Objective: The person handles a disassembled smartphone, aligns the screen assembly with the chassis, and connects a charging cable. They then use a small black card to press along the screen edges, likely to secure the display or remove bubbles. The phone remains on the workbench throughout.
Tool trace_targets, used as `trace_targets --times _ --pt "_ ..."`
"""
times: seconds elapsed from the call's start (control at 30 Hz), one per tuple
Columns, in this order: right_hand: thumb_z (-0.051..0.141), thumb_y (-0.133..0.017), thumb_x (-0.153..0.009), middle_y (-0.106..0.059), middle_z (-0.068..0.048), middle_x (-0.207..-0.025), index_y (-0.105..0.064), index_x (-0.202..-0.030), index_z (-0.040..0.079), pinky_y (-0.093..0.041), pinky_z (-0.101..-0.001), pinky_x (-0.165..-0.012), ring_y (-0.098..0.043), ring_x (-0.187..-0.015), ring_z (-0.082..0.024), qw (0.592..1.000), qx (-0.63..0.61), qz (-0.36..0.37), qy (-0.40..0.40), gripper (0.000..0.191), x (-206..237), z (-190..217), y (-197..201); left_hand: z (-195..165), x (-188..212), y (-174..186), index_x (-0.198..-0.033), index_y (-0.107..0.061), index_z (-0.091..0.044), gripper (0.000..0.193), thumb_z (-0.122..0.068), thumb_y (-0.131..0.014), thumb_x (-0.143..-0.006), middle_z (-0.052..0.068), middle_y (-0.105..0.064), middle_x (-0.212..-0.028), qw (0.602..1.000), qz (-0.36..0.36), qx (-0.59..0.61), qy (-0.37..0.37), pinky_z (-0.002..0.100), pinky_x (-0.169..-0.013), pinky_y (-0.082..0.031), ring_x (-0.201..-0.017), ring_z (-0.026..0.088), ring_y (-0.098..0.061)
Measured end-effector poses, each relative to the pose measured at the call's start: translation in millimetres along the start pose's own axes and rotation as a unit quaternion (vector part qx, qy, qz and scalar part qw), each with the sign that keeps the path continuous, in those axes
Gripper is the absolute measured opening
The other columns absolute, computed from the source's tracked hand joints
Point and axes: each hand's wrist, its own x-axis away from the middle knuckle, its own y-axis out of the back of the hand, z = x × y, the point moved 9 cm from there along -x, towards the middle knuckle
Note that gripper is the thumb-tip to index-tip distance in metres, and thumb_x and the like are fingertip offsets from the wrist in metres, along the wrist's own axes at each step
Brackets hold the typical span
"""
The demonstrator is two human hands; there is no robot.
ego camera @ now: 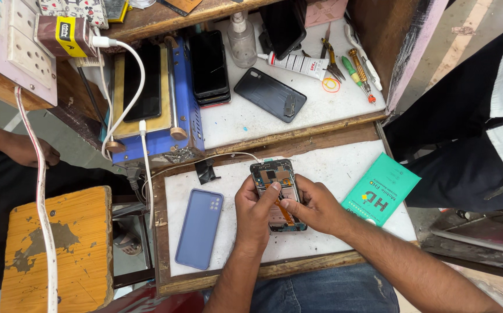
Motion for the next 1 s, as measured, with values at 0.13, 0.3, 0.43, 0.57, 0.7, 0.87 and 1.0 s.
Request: trace_targets --times 0.13,0.3,0.43,0.57,0.7,0.87,1.0 --pt "0.021 -0.063 -0.099 -0.075 -0.010 -0.094 -0.051 -0.135 0.000 -0.062 -0.0281 -0.066 -0.074 -0.081 -0.011 1.000 0.005 -0.006 -0.007 0.043 0 0 0 1 1 0 -0.103 -0.068 -0.003 0.014 -0.011 -0.071 -0.092 0.006 -0.073 -0.091 1.000 -0.008 -0.004 -0.009 0.028 -0.074 -0.057 -0.081 0.011 -0.068" --pt "0.019 -0.062 -0.100 -0.075 -0.011 -0.100 -0.049 -0.139 0.001 -0.065 -0.0279 -0.072 -0.075 -0.088 -0.011 1.000 -0.008 -0.005 0.009 0.044 -1 7 -1 -1 0 0 -0.102 -0.068 -0.003 0.014 -0.010 -0.070 -0.091 0.007 -0.073 -0.091 1.000 -0.012 -0.009 -0.013 0.029 -0.073 -0.058 -0.081 0.011 -0.068" --pt "0.020 -0.063 -0.098 -0.074 -0.012 -0.095 -0.053 -0.135 0.001 -0.062 -0.0298 -0.065 -0.073 -0.079 -0.013 0.999 -0.017 -0.009 -0.034 0.042 -1 -1 -1 -3 1 -2 -0.104 -0.069 -0.002 0.015 -0.009 -0.069 -0.090 0.007 -0.073 -0.091 1.000 0.001 -0.020 -0.012 0.028 -0.072 -0.058 -0.080 0.011 -0.069" --pt "0.021 -0.063 -0.101 -0.073 -0.012 -0.103 -0.054 -0.134 -0.001 -0.064 -0.0311 -0.076 -0.073 -0.091 -0.014 0.998 -0.059 0.004 -0.006 0.040 -3 8 -3 -5 -1 -3 -0.104 -0.069 -0.002 0.016 -0.009 -0.070 -0.090 0.008 -0.074 -0.092 0.999 0.001 -0.050 -0.017 0.029 -0.072 -0.059 -0.081 0.011 -0.070" --pt "0.021 -0.064 -0.100 -0.072 -0.011 -0.112 -0.053 -0.136 0.000 -0.063 -0.0325 -0.088 -0.071 -0.104 -0.015 0.991 -0.128 0.004 -0.030 0.043 -8 10 -6 -5 -7 -2 -0.106 -0.069 0.000 0.020 -0.010 -0.073 -0.089 0.008 -0.074 -0.094 1.000 0.012 -0.028 0.006 0.028 -0.074 -0.059 -0.082 0.012 -0.070" --pt "0.019 -0.064 -0.099 -0.072 -0.010 -0.115 -0.054 -0.137 0.002 -0.061 -0.0326 -0.090 -0.070 -0.106 -0.014 0.984 -0.163 -0.013 -0.066 0.043 -12 10 -5 -8 -8 0 -0.111 -0.070 -0.004 0.022 -0.016 -0.071 -0.092 0.004 -0.074 -0.097 0.999 0.036 -0.007 0.016 0.025 -0.078 -0.057 -0.086 0.009 -0.068" --pt "0.019 -0.064 -0.100 -0.072 -0.009 -0.114 -0.054 -0.138 0.001 -0.059 -0.0310 -0.086 -0.069 -0.102 -0.012 0.988 -0.149 -0.006 -0.048 0.043 -13 15 -7 -8 -6 4 -0.105 -0.071 -0.004 0.018 -0.015 -0.072 -0.092 0.004 -0.074 -0.092 0.997 0.005 -0.081 -0.006 0.025 -0.073 -0.055 -0.081 0.009 -0.066"
